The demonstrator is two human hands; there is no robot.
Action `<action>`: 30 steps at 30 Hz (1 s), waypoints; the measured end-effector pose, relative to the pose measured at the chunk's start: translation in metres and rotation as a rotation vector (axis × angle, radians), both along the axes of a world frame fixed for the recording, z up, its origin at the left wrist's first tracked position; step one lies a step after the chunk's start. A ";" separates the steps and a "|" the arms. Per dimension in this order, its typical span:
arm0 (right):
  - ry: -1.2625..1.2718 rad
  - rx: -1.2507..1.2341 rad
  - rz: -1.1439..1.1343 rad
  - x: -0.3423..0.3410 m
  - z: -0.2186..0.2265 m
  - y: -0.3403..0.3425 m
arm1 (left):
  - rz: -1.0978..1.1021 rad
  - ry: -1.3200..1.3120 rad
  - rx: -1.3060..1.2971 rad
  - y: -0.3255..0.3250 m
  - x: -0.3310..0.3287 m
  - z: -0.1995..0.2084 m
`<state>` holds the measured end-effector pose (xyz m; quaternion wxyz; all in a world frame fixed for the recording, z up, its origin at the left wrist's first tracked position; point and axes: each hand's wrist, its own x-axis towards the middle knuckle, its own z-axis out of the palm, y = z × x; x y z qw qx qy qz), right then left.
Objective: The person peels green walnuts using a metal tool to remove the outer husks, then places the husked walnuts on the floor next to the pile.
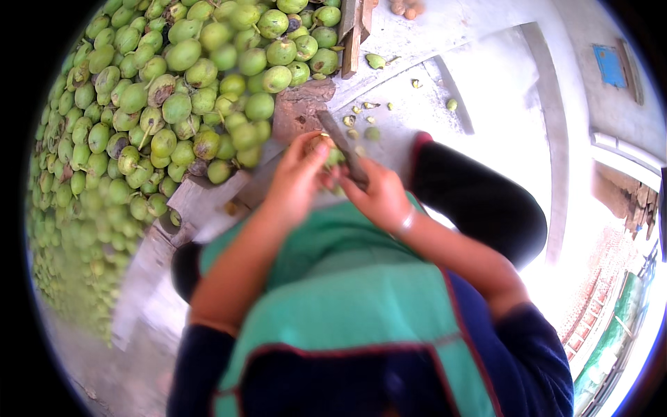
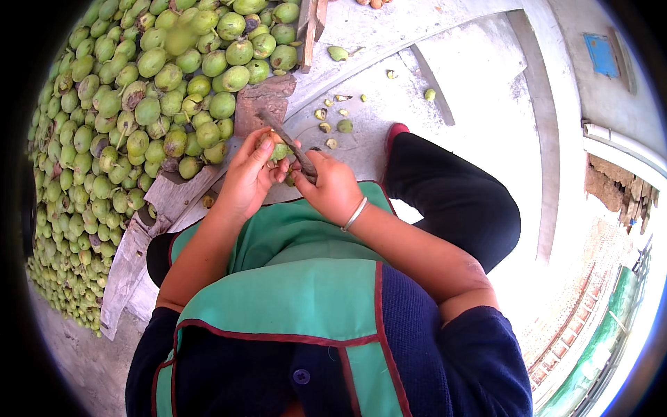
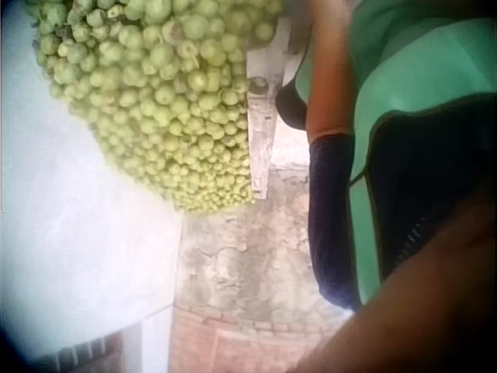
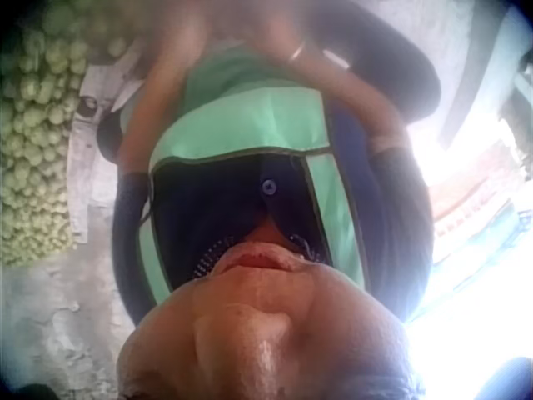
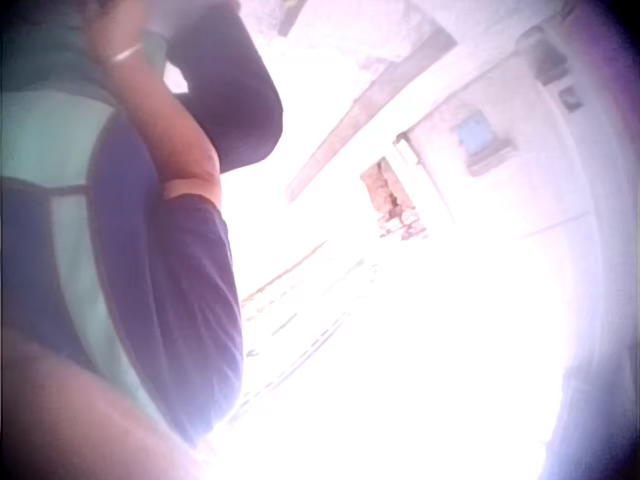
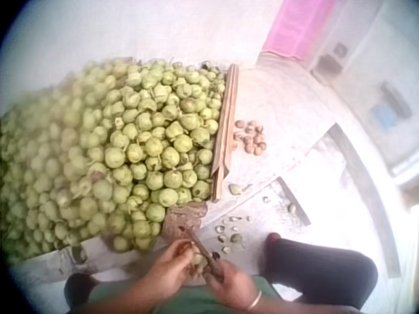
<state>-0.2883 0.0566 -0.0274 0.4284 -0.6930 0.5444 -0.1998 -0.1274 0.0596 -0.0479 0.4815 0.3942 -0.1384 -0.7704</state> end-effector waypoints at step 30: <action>0.270 -0.344 0.267 0.000 -0.009 -0.011 | 0.092 -0.459 -0.076 0.002 -0.022 -0.017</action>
